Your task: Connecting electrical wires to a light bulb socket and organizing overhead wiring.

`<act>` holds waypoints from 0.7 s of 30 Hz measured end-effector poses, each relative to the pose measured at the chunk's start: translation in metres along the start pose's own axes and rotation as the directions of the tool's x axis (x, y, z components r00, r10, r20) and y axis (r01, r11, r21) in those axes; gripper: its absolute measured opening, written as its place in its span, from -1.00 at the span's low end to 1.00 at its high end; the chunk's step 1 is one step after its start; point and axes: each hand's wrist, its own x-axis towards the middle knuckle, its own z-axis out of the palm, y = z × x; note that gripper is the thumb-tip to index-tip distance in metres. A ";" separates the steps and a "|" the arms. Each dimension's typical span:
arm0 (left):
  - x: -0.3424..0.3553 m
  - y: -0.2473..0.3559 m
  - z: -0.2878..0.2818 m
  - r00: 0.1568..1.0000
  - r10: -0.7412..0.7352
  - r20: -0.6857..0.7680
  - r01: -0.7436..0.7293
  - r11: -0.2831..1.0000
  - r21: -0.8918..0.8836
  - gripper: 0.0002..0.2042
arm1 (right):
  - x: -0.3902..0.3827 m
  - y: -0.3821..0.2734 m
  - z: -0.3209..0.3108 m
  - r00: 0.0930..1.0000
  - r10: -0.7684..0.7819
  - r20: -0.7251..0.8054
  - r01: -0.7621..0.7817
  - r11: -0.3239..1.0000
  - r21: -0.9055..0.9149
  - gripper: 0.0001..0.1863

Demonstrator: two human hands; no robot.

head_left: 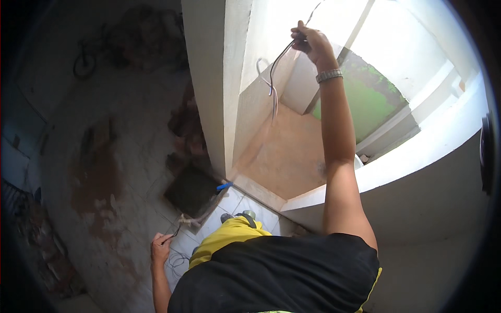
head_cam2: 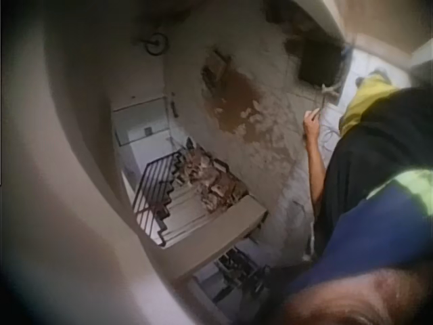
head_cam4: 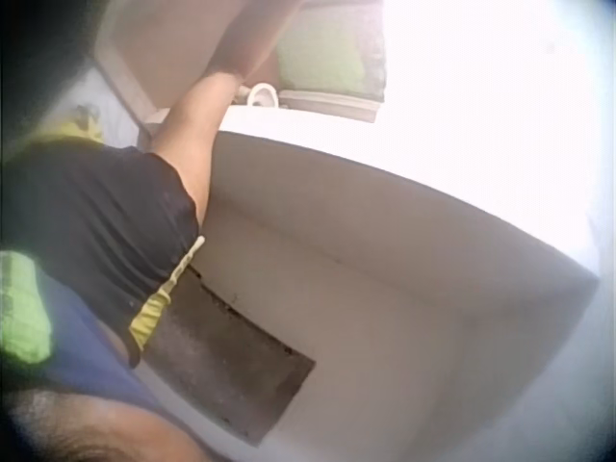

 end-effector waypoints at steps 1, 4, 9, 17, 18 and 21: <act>-0.011 -0.017 -0.001 0.999 -0.036 -0.007 0.036 0.999 0.029 -0.80 | 0.002 0.001 -0.004 1.000 -0.014 -0.009 0.015 0.993 0.120 -0.60; -0.037 -0.074 0.002 0.997 -0.039 -0.059 0.046 0.991 0.128 -0.85 | 0.001 -0.008 -0.020 0.997 -0.039 -0.065 0.051 0.980 0.194 -0.60; -0.136 -0.197 -0.016 0.968 -0.155 -0.199 0.213 0.925 0.316 -0.88 | -0.012 -0.018 0.008 0.991 -0.136 -0.014 0.135 0.954 0.269 -0.62; -0.206 -0.232 -0.052 0.850 -0.493 -0.185 0.526 0.786 0.326 -0.80 | -0.127 -0.057 0.054 0.970 -0.131 0.203 0.096 0.980 0.173 -0.54; -0.201 -0.228 -0.050 0.895 -0.442 -0.053 0.431 0.830 0.355 -0.81 | -0.136 -0.067 0.063 0.968 -0.159 0.196 0.123 0.975 0.182 -0.51; -0.170 -0.195 -0.026 0.940 -0.273 0.206 0.203 0.930 0.307 -0.82 | -0.157 -0.088 0.070 0.955 -0.232 0.186 0.197 0.962 0.189 -0.49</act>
